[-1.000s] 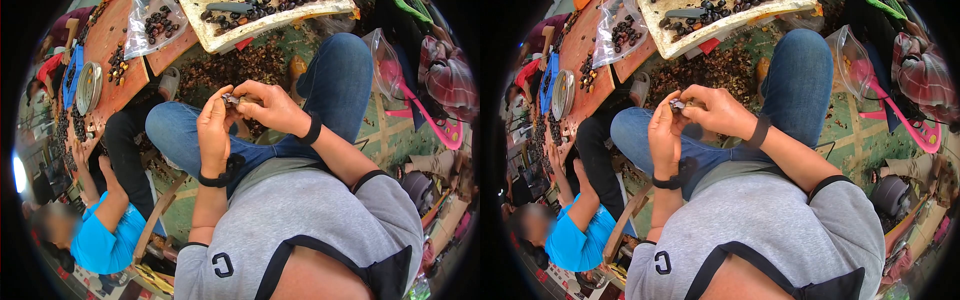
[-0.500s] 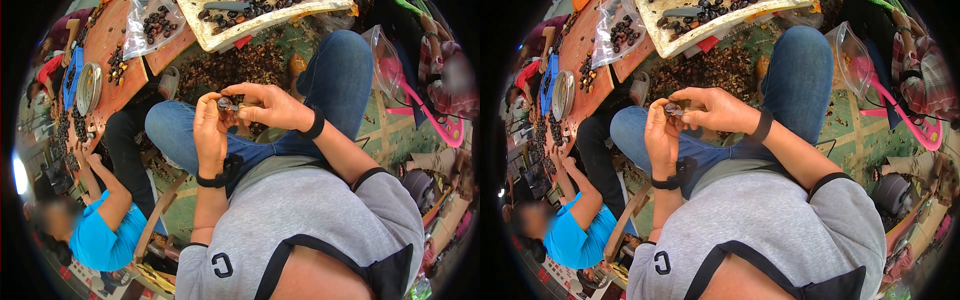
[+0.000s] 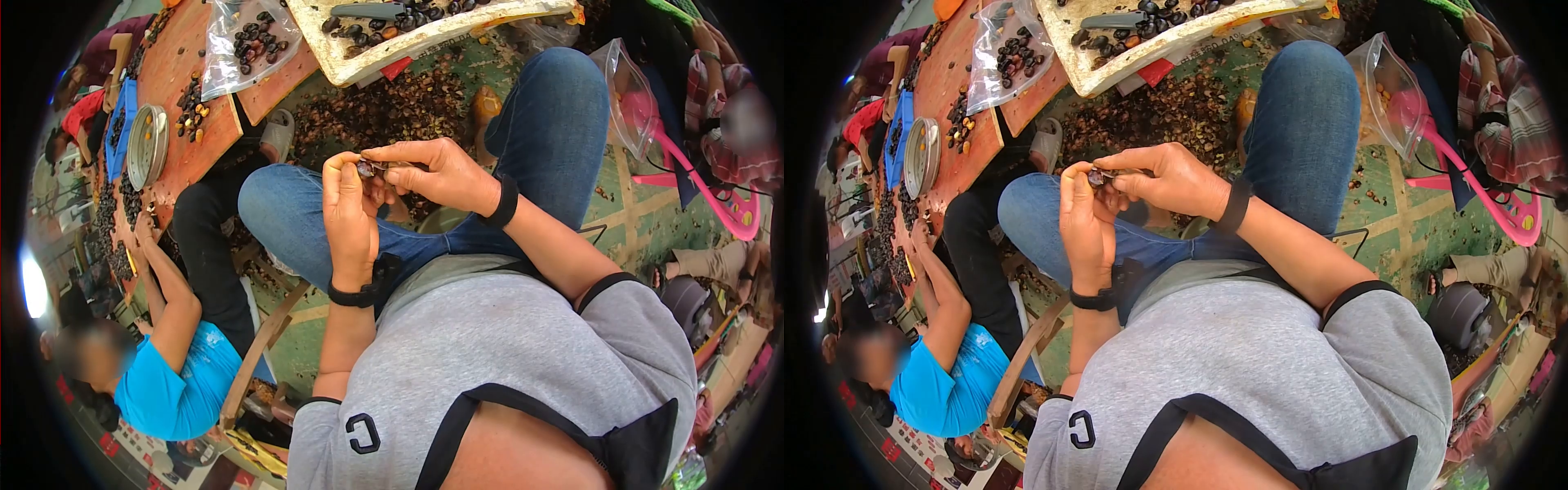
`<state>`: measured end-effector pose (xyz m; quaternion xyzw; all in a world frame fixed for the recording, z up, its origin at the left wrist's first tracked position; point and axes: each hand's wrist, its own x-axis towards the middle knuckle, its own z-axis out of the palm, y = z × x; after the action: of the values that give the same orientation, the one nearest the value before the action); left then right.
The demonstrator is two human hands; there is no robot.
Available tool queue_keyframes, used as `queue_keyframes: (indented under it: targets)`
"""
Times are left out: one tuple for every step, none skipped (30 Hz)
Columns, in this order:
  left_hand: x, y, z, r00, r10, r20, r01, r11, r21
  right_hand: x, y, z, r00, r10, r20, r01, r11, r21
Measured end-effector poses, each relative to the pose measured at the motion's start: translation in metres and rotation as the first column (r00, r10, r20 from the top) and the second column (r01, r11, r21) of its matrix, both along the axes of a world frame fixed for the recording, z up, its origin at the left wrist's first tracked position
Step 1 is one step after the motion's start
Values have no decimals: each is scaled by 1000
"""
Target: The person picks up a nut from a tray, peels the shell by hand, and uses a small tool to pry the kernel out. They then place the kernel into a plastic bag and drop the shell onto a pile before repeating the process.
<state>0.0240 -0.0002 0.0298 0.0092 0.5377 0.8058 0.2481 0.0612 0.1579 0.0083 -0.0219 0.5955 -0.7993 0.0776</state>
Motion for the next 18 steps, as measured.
queue_keyframes:
  targets:
    - [0, 1, -1, 1000, 9, 7, -9, 1000, 16, 0, -3, -2, 999, -36, -9, 35, 999, -27]
    - [0, 1, -1, 1000, 9, 7, -9, 1000, 17, 1, -5, -4, 997, -71, -15, 70, 996, -53]
    - [-1, 0, 0, 1000, -1, 16, 0, 999, 41, 2, -5, -3, 997, -70, -15, 70, 996, -52]
    - [-1, 0, 1, 1000, -10, 23, 9, 998, 66, 2, -4, -1, 997, -71, 6, 71, 996, -52]
    - [-2, -1, 1, 1000, -9, 22, 7, 998, 67, 2, -3, 0, 997, -71, 27, 72, 996, -52]
    - [-2, -2, 1, 999, -39, -7, 39, 999, 37, 2, -2, 1, 997, -71, 28, 72, 996, -52]
    - [-2, -3, 1, 997, -70, -34, 70, 998, 5, 2, 0, 1, 998, -52, 38, 54, 997, -51]
    - [-2, -4, 0, 997, -70, -33, 70, 998, 5, 2, 1, 2, 998, -34, 48, 36, 998, -50]
    - [-3, -5, 0, 998, -54, -25, 54, 999, 5, 3, 3, 4, 998, -34, 48, 36, 998, -50]
    - [-3, -6, 0, 999, -38, -18, 38, 999, 6, 4, 5, 7, 998, -11, 67, 12, 1000, -19]
    - [-3, -6, 0, 999, -37, -18, 37, 999, 6, 5, 6, 8, 996, 11, 87, -12, 1000, 11]
    - [-2, -6, 1, 1000, -20, -15, 20, 1000, 15, 5, 5, 7, 996, 12, 87, -13, 1000, 11]
    - [-2, -6, 2, 1000, -3, -12, 3, 1000, 23, 4, 5, 5, 999, 10, 49, -11, 1000, 23]
    - [-2, -6, 1, 1000, -3, -11, 3, 1000, 23, 4, 5, 4, 1000, 8, 11, -8, 999, 34]
    - [-2, -6, 1, 1000, 2, -23, -2, 1000, 15, 4, 4, 4, 1000, 8, 12, -8, 999, 34]
    - [-1, -6, 0, 999, 6, -34, -6, 1000, 6, 4, 4, 4, 1000, 7, 4, -7, 999, 34]
    - [-1, -5, 1, 999, 6, -34, -6, 1000, 6, 4, 4, 4, 1000, 6, -4, -6, 999, 34]
    - [0, -4, 1, 999, 26, -41, -26, 1000, -17, 4, 4, 4, 1000, 6, -4, -6, 999, 34]
